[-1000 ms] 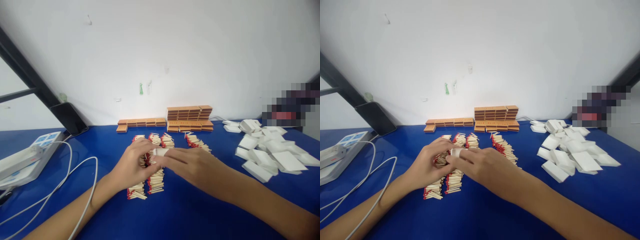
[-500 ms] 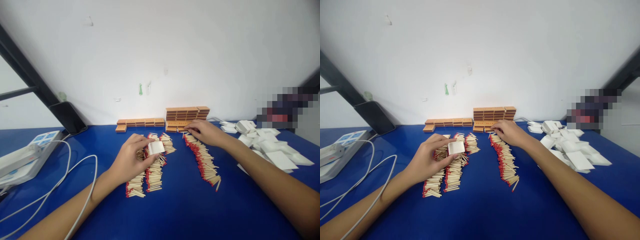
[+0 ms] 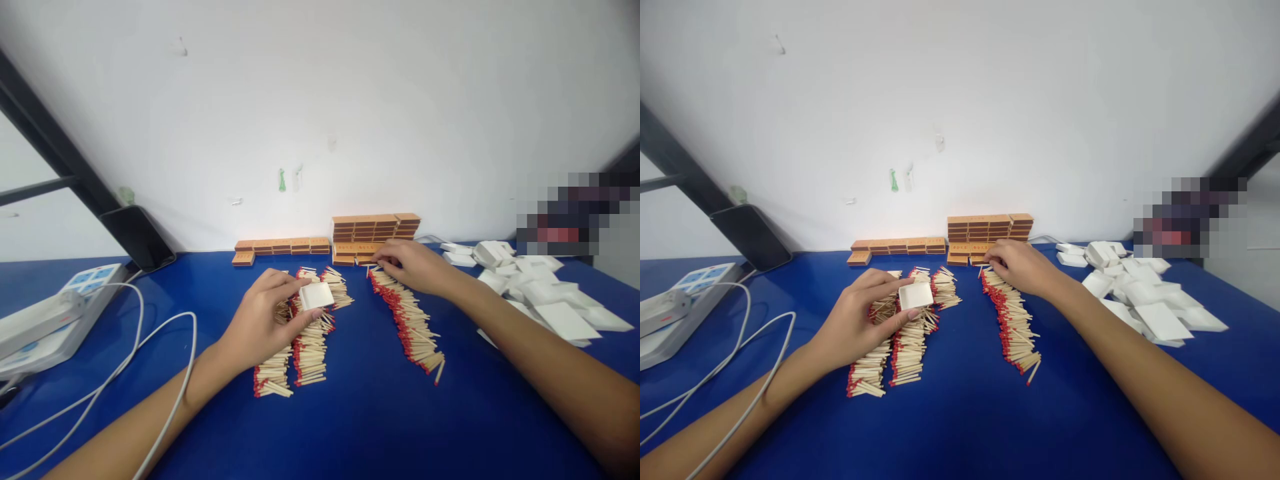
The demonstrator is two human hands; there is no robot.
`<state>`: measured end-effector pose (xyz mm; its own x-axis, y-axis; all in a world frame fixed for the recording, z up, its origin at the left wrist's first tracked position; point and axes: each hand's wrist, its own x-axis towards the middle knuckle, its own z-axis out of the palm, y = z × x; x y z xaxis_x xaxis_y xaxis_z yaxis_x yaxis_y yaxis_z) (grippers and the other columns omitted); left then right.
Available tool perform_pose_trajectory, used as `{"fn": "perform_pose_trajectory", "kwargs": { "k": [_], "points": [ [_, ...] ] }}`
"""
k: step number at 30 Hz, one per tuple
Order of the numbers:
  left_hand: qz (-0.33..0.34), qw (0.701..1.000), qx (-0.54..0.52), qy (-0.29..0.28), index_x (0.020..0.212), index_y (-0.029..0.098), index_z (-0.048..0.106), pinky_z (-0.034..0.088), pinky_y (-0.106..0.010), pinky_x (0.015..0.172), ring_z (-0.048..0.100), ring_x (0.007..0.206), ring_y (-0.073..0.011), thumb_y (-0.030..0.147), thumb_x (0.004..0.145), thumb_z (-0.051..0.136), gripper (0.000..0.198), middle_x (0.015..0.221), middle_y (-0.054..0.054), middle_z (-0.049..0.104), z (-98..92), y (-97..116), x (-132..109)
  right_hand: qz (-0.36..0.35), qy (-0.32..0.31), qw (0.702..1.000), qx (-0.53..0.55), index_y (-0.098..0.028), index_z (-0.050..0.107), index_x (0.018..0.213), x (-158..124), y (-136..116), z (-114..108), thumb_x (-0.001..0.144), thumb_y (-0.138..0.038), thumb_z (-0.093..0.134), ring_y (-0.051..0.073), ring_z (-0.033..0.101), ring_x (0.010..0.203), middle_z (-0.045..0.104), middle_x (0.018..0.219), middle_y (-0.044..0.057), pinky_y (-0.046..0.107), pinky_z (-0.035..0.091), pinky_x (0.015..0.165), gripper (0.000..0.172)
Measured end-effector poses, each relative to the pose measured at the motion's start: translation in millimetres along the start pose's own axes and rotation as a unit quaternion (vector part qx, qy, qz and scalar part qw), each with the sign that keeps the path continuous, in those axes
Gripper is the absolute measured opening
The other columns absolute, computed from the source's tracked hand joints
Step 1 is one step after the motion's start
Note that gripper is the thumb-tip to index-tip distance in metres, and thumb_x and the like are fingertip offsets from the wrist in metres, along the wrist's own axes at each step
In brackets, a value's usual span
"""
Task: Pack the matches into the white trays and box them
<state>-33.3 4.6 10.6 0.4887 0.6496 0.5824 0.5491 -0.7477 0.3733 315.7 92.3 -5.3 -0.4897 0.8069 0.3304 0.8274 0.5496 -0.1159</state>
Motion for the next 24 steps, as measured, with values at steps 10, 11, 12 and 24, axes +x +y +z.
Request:
{"fn": "perform_pose_trajectory", "kwargs": {
  "k": [10, 11, 12, 24],
  "points": [
    [0.011, 1.0, 0.006, 0.002, 0.128, 0.018, 0.075, 0.055, -0.042, 0.086, 0.065, 0.098, -0.0258, 0.041, 0.096, 0.076, 0.039, 0.105, -0.01, 0.074, -0.6, 1.2, 1.1, 0.043, -0.056, 0.997, 0.028, -0.019, 0.071, 0.096, 1.7, -1.2, 6.1, 0.098, -0.024, 0.051, 0.023, 0.069, 0.086, 0.076, 0.095, 0.01, 0.033, 0.047, 0.073, 0.021],
    [0.011, 1.0, 0.007, 0.002, 0.127, 0.018, 0.075, 0.055, -0.042, 0.086, 0.065, 0.098, -0.0257, 0.041, 0.096, 0.076, 0.039, 0.104, -0.01, 0.074, -0.2, 0.9, 1.0, 0.053, -0.061, 0.996, 0.034, -0.019, 0.07, 0.095, 2.4, -0.5, 6.6, 0.098, -0.025, 0.051, 0.022, 0.068, 0.084, 0.076, 0.094, 0.01, 0.032, 0.046, 0.072, 0.02],
    [0.011, 1.0, 0.008, 0.002, 0.128, 0.019, 0.075, 0.055, -0.042, 0.086, 0.064, 0.098, -0.0255, 0.041, 0.096, 0.076, 0.039, 0.104, -0.009, 0.074, 0.3, 0.5, 0.7, 0.059, -0.065, 0.995, 0.036, -0.019, 0.069, 0.093, 3.3, 0.5, 7.1, 0.099, -0.025, 0.051, 0.022, 0.067, 0.083, 0.076, 0.093, 0.009, 0.032, 0.045, 0.071, 0.02],
    [0.019, 1.0, 0.002, -0.003, 0.127, 0.015, 0.074, 0.054, -0.04, 0.086, 0.062, 0.097, -0.0239, 0.038, 0.096, 0.077, 0.04, 0.103, -0.009, 0.073, 2.2, 1.2, 0.4, 0.105, -0.103, 0.987, 0.067, -0.02, 0.062, 0.091, 3.4, 2.3, 7.0, 0.1, -0.039, 0.049, 0.026, 0.066, 0.083, 0.074, 0.095, 0.014, 0.036, 0.046, 0.072, 0.025]
  ]
}}
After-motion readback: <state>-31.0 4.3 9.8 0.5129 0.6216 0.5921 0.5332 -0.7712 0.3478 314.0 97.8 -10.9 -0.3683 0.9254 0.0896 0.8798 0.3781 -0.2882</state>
